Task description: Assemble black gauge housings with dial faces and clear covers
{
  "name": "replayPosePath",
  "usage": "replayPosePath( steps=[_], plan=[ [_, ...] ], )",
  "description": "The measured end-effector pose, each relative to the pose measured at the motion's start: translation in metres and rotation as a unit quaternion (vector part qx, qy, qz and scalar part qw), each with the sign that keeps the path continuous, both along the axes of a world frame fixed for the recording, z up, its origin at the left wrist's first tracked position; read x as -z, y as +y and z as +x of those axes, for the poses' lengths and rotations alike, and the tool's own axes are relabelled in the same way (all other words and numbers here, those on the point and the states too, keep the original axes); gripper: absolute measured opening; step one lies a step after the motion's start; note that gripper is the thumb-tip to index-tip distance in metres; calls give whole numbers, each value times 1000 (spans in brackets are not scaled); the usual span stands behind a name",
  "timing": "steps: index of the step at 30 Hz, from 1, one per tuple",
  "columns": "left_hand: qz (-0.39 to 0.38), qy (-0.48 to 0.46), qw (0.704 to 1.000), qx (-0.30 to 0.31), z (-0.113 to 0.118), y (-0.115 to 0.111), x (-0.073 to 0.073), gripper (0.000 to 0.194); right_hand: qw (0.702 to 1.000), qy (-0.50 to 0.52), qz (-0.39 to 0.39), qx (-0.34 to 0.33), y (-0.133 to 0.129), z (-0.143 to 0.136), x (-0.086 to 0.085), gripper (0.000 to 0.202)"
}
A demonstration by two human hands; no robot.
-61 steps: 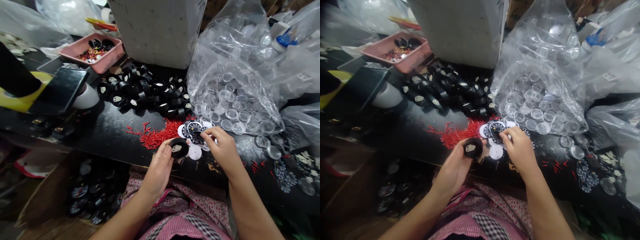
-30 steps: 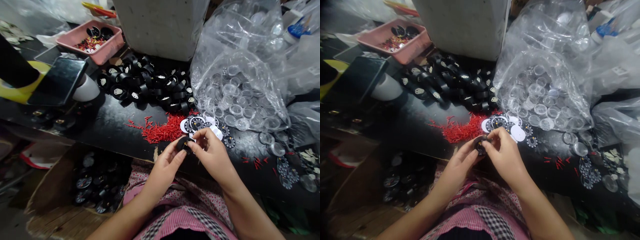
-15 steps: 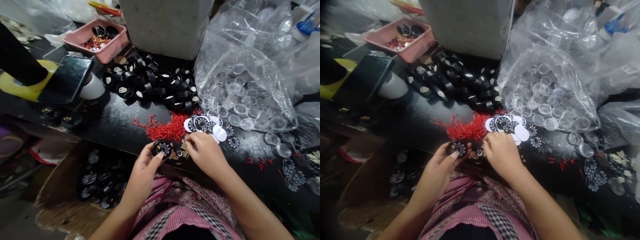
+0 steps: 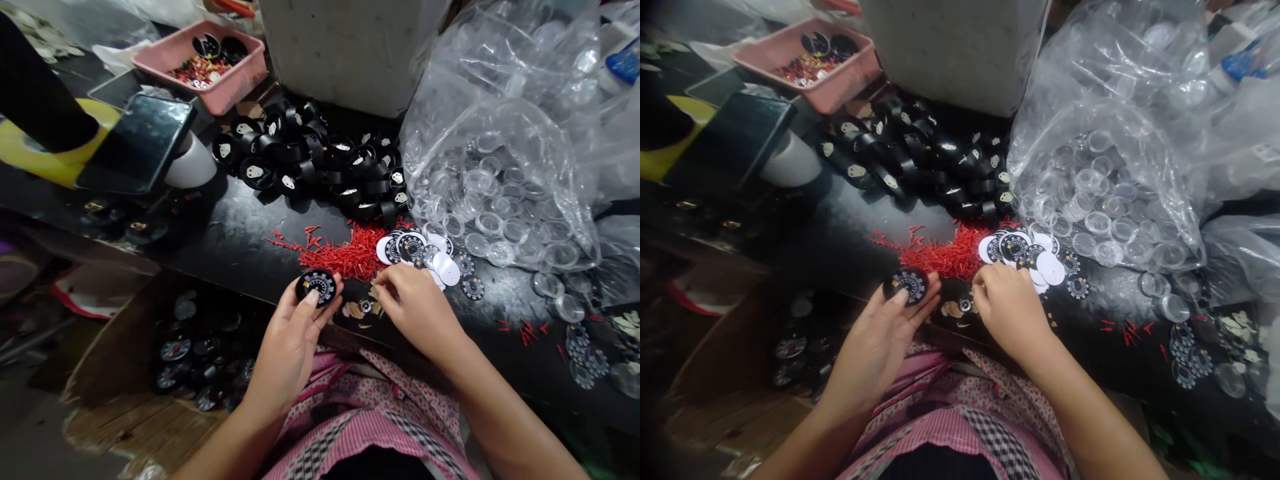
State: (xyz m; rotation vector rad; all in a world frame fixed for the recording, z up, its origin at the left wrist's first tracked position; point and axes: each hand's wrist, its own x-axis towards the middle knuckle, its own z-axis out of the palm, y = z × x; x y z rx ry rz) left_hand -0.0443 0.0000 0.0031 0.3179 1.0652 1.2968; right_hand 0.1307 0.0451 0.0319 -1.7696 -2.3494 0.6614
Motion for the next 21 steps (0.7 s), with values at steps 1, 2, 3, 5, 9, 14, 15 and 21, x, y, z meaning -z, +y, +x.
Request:
replayPosePath(
  steps=[1, 2, 3, 5, 9, 14, 15, 21],
  plan=[
    [6, 3, 1000, -14, -2, 0, -1, 24, 1000, 5, -2, -12, 0, -1, 0, 11],
    [13, 8, 999, -28, -4, -1, -2, 23, 1000, 6, -3, -24, -1, -4, -1, 12],
    [20, 15, 999, -41, -7, -1, -3, 22, 999, 3, -5, -34, -2, -6, -1, 12],
    [29, 33, 997, -60, -14, -2, -4, 19, 999, -2, -9, -50, -3, -13, 0, 12],
    [16, 60, 995, -74, -25, -8, -1, 19, 995, -19, -15, -93, -9, -31, 0, 17],
    [-28, 47, 997, -52, -28, -21, 8, 22, 993, -90, 18, -80, -11, -58, 1, 21],
    [-34, 40, 997, -50, -28, -24, 9, 22, 991, -99, 26, -85, -10, -61, 1, 20],
    [-88, -72, 993, 32, -20, -24, 0, 27, 998, 10, -11, -55, -7, -50, 1, 15]
  ],
)
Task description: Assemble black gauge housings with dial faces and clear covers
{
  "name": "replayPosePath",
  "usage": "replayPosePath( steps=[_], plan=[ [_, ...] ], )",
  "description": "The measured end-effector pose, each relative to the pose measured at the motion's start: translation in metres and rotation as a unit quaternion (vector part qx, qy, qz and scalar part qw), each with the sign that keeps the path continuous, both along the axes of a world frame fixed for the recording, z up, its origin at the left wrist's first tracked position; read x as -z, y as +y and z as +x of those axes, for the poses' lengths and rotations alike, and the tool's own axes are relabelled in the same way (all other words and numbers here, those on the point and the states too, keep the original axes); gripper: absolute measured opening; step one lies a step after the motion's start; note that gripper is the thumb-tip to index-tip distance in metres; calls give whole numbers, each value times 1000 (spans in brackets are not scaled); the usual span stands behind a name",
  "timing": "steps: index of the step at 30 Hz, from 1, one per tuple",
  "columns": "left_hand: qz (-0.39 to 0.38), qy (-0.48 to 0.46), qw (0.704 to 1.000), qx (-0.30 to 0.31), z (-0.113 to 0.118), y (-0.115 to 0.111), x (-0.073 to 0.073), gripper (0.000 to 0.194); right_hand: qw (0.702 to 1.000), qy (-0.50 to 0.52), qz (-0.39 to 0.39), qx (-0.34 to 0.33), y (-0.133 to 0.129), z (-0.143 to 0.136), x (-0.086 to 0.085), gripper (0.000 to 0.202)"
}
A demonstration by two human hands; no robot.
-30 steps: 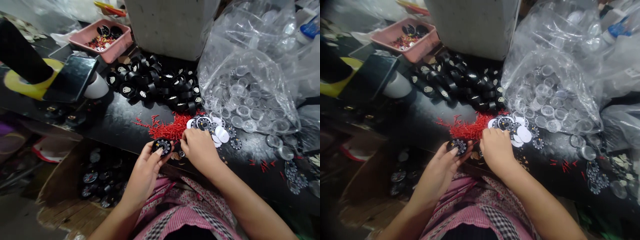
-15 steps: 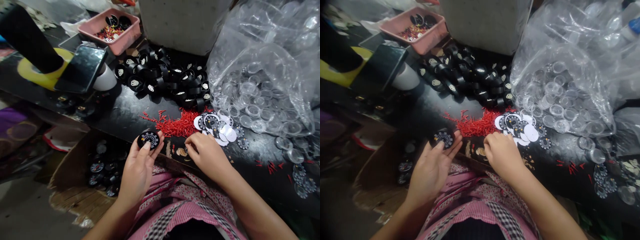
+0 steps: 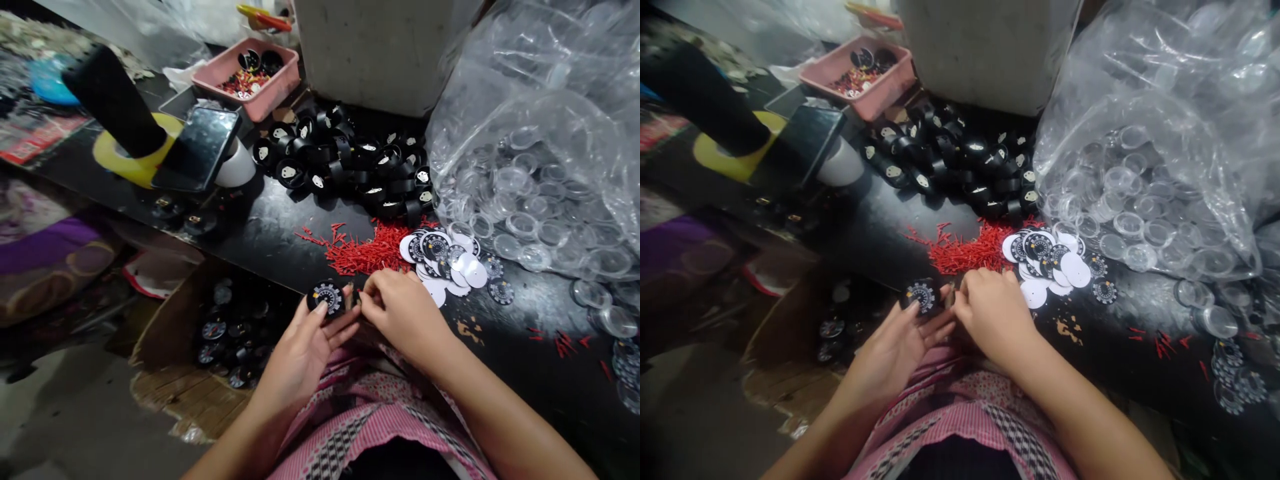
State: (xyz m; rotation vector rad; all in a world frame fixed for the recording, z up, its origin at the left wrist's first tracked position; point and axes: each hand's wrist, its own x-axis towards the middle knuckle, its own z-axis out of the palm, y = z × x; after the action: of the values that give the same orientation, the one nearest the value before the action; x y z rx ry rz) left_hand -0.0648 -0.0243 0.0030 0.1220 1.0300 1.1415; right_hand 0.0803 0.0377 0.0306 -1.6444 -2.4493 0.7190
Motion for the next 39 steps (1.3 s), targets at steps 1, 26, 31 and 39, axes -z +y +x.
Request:
replayPosePath(
  steps=[1, 26, 31, 39],
  plan=[
    [-3, -25, 1000, 15, 4, 2, -3, 26, 999, 35, -9, 16, -1, 5, 0, 15],
    [177, 231, 945, 148, 58, 30, -7, 28, 974, 196, 30, 107, -15, 59, -22, 16],
    [191, 262, 935, 143, 57, 27, -12, 22, 969, 221, 25, 108, -20, 58, -23, 16],
    [233, 345, 903, 104, 57, 25, -17, 18, 967, 220, 29, 122, -28, 50, -25, 21]
  ],
)
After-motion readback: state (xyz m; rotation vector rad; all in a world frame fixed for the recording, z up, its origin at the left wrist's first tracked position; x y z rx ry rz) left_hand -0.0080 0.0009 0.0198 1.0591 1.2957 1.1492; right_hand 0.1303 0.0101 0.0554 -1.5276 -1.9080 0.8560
